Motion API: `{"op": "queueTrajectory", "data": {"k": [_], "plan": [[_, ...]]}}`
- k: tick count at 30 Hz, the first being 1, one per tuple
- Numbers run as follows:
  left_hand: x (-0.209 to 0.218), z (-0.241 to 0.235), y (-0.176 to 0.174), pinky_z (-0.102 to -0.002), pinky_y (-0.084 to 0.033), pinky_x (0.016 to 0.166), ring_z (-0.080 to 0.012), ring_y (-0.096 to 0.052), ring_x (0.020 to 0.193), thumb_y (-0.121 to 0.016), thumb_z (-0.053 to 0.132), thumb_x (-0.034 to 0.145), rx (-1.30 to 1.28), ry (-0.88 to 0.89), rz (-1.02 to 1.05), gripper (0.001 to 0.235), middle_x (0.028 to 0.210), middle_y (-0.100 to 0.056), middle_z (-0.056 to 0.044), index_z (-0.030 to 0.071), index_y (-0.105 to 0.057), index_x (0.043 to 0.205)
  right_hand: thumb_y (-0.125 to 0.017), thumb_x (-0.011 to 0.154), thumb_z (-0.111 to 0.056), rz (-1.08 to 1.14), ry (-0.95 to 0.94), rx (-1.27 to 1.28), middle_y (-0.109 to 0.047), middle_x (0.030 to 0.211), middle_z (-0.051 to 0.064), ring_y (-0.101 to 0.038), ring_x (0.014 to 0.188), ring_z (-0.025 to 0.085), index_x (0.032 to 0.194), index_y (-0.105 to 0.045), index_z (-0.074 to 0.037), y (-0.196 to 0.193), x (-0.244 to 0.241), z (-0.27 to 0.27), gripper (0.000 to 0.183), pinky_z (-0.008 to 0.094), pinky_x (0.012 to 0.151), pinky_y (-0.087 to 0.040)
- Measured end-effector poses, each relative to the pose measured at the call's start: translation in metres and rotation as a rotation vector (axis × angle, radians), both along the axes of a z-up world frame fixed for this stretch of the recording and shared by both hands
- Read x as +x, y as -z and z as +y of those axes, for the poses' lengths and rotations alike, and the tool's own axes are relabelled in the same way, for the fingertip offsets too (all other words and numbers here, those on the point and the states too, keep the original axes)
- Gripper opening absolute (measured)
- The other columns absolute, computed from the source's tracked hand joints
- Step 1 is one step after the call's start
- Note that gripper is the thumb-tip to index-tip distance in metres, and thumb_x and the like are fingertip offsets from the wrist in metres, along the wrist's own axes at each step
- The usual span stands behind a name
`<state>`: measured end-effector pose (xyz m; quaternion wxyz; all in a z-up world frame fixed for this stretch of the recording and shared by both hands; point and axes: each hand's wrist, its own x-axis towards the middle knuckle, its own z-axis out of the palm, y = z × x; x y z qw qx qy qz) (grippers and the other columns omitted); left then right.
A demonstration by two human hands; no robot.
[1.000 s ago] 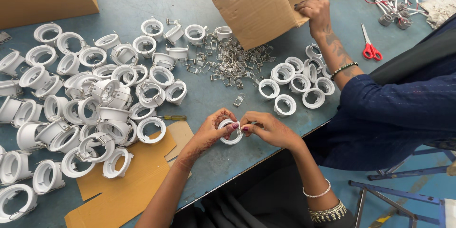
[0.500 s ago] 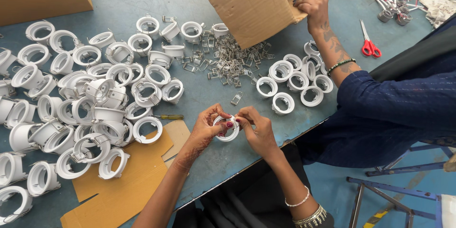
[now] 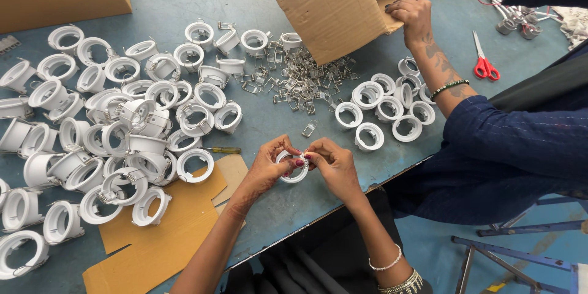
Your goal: The person assembles white circular light fixture housings by inserting metal spring clips into each unit. The person repeatedly picks a housing, inserts a clip, and places the completed unit on the table. A coworker packs finished units into a cardboard box.
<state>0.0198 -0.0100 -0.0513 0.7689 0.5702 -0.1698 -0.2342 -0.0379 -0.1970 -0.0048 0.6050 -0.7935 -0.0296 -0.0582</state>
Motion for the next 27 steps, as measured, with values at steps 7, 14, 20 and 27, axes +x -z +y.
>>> {"op": "queueTrajectory", "data": {"k": [7, 14, 20, 27], "plan": [[0.001, 0.005, -0.001, -0.022, -0.051, 0.068, -0.0081, -0.065, 0.079, -0.079, 0.010, 0.084, -0.211, 0.042, 0.207, 0.033, 0.092, -0.071, -0.007, 0.006, -0.061, 0.112, -0.060, 0.098, -0.004, 0.047, -0.208, 0.201, -0.071, 0.113, 0.009, -0.067, 0.104, 0.013, 0.126, -0.062, -0.002, 0.005, -0.001, -0.015, 0.028, 0.029, 0.088, -0.057], [0.009, 0.001, 0.021, -0.024, -0.055, 0.074, -0.0108, -0.069, 0.087, -0.081, 0.012, 0.085, -0.255, 0.046, 0.096, 0.047, 0.101, -0.072, -0.009, 0.005, -0.056, 0.124, -0.062, 0.102, 0.000, -0.139, -0.165, 0.340, -0.062, 0.135, 0.014, -0.060, 0.127, 0.023, 0.127, -0.060, 0.004, 0.045, -0.010, 0.005, 0.026, 0.034, 0.107, -0.050], [0.028, 0.009, 0.024, -0.026, -0.053, 0.075, -0.0114, -0.063, 0.084, -0.076, 0.021, 0.104, -0.637, -0.016, 0.153, 0.034, 0.096, -0.062, -0.003, 0.001, -0.056, 0.124, -0.060, 0.095, -0.005, -0.152, -0.104, 0.272, -0.058, 0.131, 0.010, -0.063, 0.114, 0.019, 0.146, -0.041, -0.004, 0.041, -0.016, 0.018, 0.054, 0.033, 0.086, -0.056], [0.027, 0.135, -0.043, -0.033, -0.058, 0.090, -0.0182, -0.069, 0.092, -0.049, 0.028, 0.103, -0.605, -0.648, -0.254, 0.042, 0.098, -0.069, -0.010, 0.005, -0.048, 0.138, -0.057, 0.101, -0.007, -0.051, -0.101, 0.291, -0.067, 0.109, 0.012, -0.068, 0.095, 0.017, 0.130, -0.058, 0.003, 0.046, -0.012, 0.012, 0.031, 0.030, 0.077, -0.057]]}}
